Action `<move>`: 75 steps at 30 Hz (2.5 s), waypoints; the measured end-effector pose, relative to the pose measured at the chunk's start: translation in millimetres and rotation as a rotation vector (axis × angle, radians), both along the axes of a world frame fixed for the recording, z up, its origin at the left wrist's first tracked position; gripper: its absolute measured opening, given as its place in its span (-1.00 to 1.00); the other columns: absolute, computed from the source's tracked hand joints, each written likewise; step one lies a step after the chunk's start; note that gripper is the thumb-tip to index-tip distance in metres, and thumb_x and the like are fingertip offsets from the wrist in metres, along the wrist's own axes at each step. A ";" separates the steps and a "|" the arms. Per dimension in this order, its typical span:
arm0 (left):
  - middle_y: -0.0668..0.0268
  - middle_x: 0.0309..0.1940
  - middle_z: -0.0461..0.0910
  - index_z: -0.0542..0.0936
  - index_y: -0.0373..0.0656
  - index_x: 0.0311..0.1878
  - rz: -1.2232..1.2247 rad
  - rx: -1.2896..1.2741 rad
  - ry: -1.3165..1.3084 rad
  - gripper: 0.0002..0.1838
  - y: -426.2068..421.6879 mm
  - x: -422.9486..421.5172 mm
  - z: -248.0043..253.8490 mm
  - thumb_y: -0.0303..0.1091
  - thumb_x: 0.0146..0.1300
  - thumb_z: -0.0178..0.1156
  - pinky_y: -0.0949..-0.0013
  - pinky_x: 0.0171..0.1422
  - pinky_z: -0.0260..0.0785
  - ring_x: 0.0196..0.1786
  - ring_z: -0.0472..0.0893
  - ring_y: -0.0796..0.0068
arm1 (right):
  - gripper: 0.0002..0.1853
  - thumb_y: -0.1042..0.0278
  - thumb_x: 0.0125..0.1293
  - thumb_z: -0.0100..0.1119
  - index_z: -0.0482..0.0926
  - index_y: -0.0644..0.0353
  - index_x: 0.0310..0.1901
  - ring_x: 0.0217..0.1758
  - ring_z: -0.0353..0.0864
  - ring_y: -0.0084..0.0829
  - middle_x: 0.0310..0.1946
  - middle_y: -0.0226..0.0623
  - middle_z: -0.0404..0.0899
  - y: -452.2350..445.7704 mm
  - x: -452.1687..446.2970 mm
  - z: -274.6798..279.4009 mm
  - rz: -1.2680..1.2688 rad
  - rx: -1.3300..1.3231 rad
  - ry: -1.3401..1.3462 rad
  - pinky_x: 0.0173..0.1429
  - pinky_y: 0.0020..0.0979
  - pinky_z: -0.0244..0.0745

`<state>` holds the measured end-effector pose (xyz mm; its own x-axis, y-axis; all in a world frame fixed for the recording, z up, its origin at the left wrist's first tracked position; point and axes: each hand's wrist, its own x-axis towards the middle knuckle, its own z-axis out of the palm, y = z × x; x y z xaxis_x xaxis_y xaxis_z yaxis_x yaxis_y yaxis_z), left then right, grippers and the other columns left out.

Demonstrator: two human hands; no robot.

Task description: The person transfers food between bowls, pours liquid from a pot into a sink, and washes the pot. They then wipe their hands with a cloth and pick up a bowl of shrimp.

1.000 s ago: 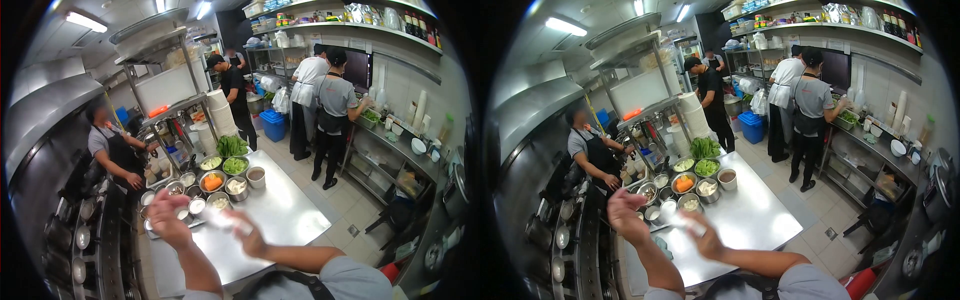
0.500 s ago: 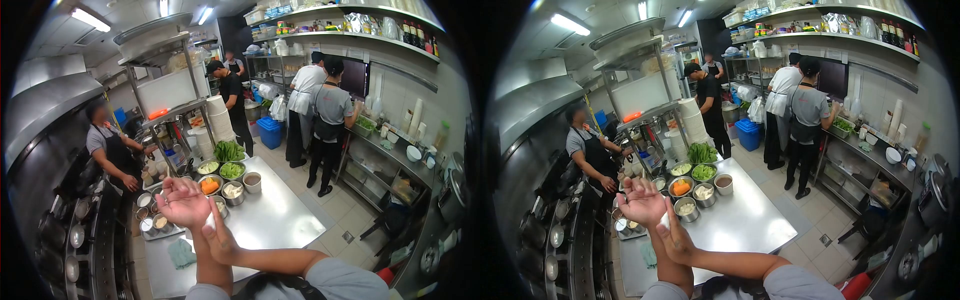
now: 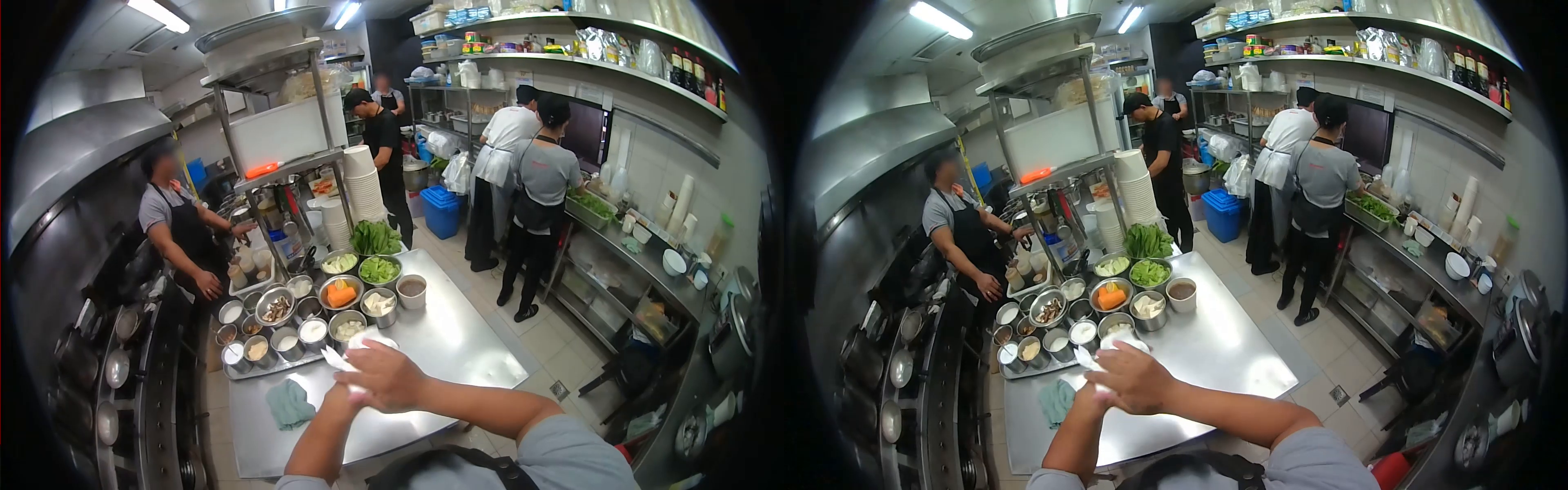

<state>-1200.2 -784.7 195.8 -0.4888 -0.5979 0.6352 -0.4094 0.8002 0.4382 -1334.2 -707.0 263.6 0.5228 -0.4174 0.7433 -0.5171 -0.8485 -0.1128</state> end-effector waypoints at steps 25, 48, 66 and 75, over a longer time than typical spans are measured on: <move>-0.07 0.10 0.42 0.20 -0.04 0.36 -0.844 1.168 1.541 -0.28 9.0 3.1 -22.9 0.32 0.36 -0.27 -0.11 -0.12 0.55 -0.11 0.58 -0.01 | 0.07 -0.51 0.24 -0.20 -0.28 0.15 0.50 0.55 -0.27 0.16 0.48 0.19 -0.23 -18.9 24.3 -22.1 0.256 0.755 -0.108 0.53 -0.04 -0.28; 0.00 0.21 0.40 0.36 -0.29 0.12 -1.109 1.503 0.871 -0.63 99.0 -97.9 14.6 -0.19 0.43 -0.01 0.16 0.42 0.19 0.27 0.41 0.15 | -0.04 -0.56 0.25 -0.33 0.24 0.27 0.29 -0.12 0.48 -0.27 -0.06 -0.05 0.47 3.2 9.8 109.5 1.479 0.953 -1.276 -0.12 -0.24 0.43; 0.07 0.15 0.44 0.31 -0.23 0.21 -0.679 1.165 1.343 -0.58 38.3 -40.5 -23.4 -0.18 0.41 0.00 0.19 0.29 0.34 0.19 0.47 0.23 | -0.25 -0.01 0.38 -0.09 -0.03 0.21 0.48 0.59 -0.34 0.03 0.51 0.16 -0.31 -7.8 10.6 -0.7 0.221 0.316 -0.089 0.53 -0.04 -0.48; 0.11 0.12 0.46 0.28 -0.19 0.25 -0.562 1.064 1.428 -0.54 23.9 -35.8 -36.5 -0.17 0.40 0.01 0.21 0.23 0.41 0.15 0.51 0.27 | 0.05 -0.04 0.22 0.19 -0.30 0.16 0.50 0.59 -0.56 -0.14 0.52 0.00 -0.58 -21.1 7.3 -12.6 0.454 0.494 -0.264 0.54 -0.09 -0.40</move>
<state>-1236.0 -760.8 159.3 -0.2473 -0.9466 0.2066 0.8520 -0.1109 0.5117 -1327.0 -728.1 251.0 0.5533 -0.5218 0.6493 -0.0284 -0.7908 -0.6114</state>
